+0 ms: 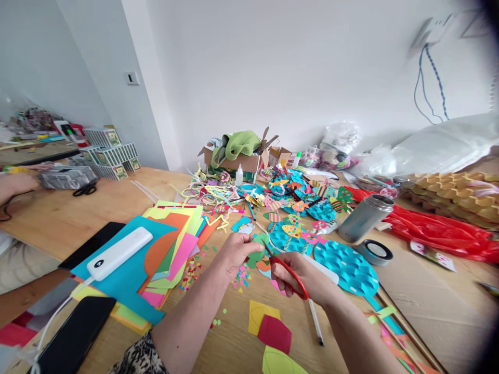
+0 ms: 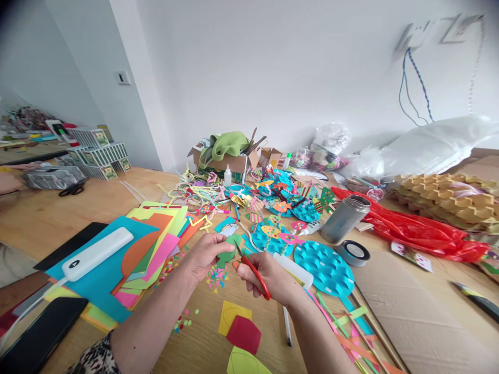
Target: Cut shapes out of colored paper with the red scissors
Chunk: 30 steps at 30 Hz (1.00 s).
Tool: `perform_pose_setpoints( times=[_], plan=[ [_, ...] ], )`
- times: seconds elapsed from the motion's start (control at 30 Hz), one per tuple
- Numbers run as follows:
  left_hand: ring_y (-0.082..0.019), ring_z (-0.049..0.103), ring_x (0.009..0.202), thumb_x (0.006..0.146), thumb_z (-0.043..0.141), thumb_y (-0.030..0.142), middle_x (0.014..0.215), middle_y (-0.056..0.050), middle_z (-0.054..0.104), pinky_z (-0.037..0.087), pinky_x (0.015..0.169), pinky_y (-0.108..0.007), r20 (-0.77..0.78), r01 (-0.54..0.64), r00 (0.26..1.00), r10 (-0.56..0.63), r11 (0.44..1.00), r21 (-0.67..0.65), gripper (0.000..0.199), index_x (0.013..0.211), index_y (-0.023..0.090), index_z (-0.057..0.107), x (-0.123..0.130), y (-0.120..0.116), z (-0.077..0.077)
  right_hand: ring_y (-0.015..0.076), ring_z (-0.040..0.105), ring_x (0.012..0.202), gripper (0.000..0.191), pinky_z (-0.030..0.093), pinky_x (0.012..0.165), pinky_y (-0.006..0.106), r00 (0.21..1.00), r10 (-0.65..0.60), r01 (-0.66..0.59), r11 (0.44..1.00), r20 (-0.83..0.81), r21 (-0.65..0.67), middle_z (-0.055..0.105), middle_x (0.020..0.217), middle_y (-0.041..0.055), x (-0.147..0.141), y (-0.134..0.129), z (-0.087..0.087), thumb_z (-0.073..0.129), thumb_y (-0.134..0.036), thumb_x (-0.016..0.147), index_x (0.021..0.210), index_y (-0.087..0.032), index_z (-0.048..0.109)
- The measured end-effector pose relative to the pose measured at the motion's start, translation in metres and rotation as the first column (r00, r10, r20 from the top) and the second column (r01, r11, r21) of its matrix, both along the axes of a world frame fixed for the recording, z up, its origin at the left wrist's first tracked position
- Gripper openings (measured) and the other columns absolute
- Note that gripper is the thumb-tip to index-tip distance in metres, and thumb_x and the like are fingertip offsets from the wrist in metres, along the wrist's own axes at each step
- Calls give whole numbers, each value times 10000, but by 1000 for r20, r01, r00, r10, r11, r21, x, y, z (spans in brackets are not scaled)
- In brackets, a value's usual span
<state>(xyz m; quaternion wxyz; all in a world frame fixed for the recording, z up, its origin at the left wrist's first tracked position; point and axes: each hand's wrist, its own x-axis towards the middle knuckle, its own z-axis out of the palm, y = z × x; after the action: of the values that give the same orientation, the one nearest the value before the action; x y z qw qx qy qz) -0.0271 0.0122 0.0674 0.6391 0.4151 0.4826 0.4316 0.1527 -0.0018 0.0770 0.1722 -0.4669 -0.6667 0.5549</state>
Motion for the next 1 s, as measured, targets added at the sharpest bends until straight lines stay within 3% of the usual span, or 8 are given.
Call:
perform_pose_setpoints(
  times=[0.5,0.67,1.0],
  plan=[
    [-83,459,553,596,748,325,600,51,537,319,553,-231,18,-32,999,32,999,-5,234,719,164,629,-1,-1,-2,83,469,377,650,305,340,176,999,-42,41,999,-28,-33,550,472,-14,0,-1,2,638,-816,611,659,-180,512],
    [-82,474,537,591,772,335,603,50,558,340,537,-225,66,-55,996,54,998,16,263,718,171,611,0,-1,-1,83,482,393,704,314,363,180,998,-18,18,1000,-68,-6,558,484,-2,1,0,1,566,-875,624,651,-173,527],
    [-91,542,550,549,835,330,648,9,631,391,544,-221,131,-2,991,1,1000,8,330,738,148,633,-1,0,-4,58,414,357,750,294,339,176,997,-13,12,1000,-72,-17,531,464,-16,1,0,2,493,-924,619,643,-176,528]
  ],
)
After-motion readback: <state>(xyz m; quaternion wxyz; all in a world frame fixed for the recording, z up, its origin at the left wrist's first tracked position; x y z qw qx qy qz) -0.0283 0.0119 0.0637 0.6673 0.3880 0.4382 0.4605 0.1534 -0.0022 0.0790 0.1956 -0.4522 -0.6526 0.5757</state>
